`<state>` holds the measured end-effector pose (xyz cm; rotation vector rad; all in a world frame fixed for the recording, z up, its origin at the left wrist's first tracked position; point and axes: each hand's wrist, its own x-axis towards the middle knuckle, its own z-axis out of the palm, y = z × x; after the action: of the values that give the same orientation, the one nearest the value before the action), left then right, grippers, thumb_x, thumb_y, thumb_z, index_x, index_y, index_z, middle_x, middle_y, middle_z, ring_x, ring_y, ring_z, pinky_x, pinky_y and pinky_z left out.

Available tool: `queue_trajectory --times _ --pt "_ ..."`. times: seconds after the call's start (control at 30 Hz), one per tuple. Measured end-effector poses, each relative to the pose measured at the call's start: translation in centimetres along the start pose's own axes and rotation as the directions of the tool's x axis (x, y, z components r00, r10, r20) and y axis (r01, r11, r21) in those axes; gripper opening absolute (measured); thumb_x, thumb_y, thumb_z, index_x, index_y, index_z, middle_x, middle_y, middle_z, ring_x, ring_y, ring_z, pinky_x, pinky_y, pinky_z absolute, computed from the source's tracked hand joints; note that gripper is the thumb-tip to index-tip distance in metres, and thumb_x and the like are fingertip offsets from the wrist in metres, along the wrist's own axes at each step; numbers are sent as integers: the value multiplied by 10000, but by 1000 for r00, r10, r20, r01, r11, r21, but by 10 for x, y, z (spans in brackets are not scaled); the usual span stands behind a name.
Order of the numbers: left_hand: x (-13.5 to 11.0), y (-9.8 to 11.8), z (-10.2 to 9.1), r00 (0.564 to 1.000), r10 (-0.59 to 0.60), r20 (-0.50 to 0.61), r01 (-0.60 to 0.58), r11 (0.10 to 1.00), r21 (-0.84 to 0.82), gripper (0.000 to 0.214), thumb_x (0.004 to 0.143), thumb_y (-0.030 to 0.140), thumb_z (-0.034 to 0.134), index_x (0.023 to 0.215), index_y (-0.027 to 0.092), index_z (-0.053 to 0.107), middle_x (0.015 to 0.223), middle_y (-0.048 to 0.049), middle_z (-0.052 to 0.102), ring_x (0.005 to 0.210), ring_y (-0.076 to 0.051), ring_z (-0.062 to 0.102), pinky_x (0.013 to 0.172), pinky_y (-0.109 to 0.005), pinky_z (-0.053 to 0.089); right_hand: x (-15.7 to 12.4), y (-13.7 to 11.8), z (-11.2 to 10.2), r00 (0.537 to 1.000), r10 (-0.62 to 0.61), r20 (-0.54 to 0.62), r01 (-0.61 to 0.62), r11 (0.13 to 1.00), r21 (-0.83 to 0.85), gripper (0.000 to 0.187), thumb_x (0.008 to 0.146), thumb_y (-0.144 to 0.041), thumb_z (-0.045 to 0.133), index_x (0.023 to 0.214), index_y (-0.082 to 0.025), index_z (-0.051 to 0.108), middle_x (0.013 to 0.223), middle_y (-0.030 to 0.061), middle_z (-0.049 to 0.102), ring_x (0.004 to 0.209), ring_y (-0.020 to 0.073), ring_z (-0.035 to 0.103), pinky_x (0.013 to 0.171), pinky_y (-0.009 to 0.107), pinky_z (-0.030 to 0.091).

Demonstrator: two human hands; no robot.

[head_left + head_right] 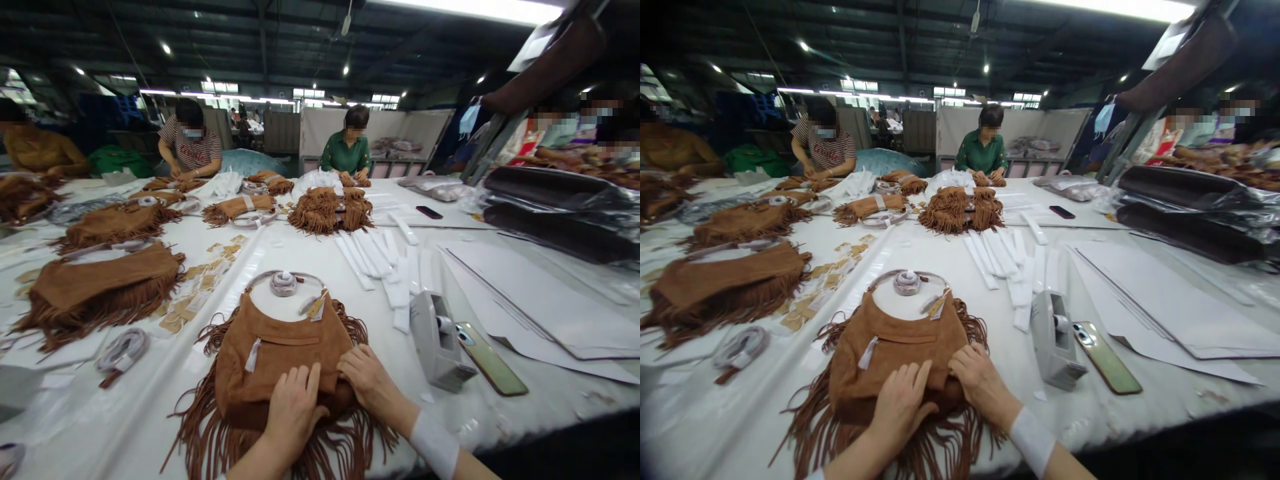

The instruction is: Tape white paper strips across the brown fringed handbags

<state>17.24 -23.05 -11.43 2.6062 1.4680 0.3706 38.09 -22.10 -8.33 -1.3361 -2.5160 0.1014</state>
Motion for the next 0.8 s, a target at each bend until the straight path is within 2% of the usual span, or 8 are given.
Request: queue_trajectory --times 0.1,0.23,0.3,0.37,0.47,0.53,0.7,0.8 --pt "-1 -15 3 999 29 19 -27 996 -81 571 779 308 698 1285 209 451 1060 -74 592 937 -247 548 803 -361 450 2 -2 1 990 136 -42 -129 982 141 247 951 -151 351 849 -198 571 838 29 604 850 174 503 858 357 340" --pt "7 -19 -6 980 42 196 -6 984 -178 321 762 343 701 1027 248 547 981 -17 613 914 -227 569 754 -319 443 1 -4 4 967 252 21 -250 939 238 306 979 -192 298 803 -208 549 811 14 596 840 175 515 846 365 347" --pt "14 -16 -12 962 32 273 24 980 -198 234 752 354 704 891 244 552 923 3 616 883 -217 577 730 -306 429 -5 -5 3 964 262 37 -262 926 270 231 968 -200 352 872 -215 562 852 13 607 875 179 523 867 372 348" --pt "19 -13 -17 954 35 299 33 975 -219 184 760 331 690 829 239 547 897 10 619 874 -208 578 729 -299 415 -12 -8 -2 971 236 33 -235 929 287 103 925 -296 508 965 -225 570 953 26 611 941 196 518 893 383 348" --pt "22 -12 -21 952 56 302 22 968 -248 133 791 300 653 785 232 539 863 11 613 871 -199 570 726 -290 403 -22 -17 -7 987 159 14 -158 958 239 477 704 -543 743 1026 -227 588 1060 53 589 1004 241 499 946 431 330" --pt "20 -14 -22 948 77 309 5 967 -256 119 816 297 621 770 226 536 859 2 606 871 -199 562 726 -289 402 -24 -25 -5 989 147 0 -144 969 199 550 658 -552 777 1050 -216 587 1053 53 591 996 241 500 975 448 307" --pt "13 -14 -29 936 102 338 -5 961 -276 100 808 239 590 895 229 542 967 -14 595 941 -206 536 792 -300 406 -18 -33 8 989 146 23 -148 973 180 83 885 -287 584 920 -212 581 923 17 592 928 193 494 943 405 309" --pt "12 -9 -32 931 57 359 42 964 -262 316 747 224 639 1036 230 512 1060 -21 583 993 -216 513 841 -312 397 -14 -30 15 989 138 53 -146 970 193 60 899 -254 534 871 -207 560 899 14 571 908 189 478 936 408 302"
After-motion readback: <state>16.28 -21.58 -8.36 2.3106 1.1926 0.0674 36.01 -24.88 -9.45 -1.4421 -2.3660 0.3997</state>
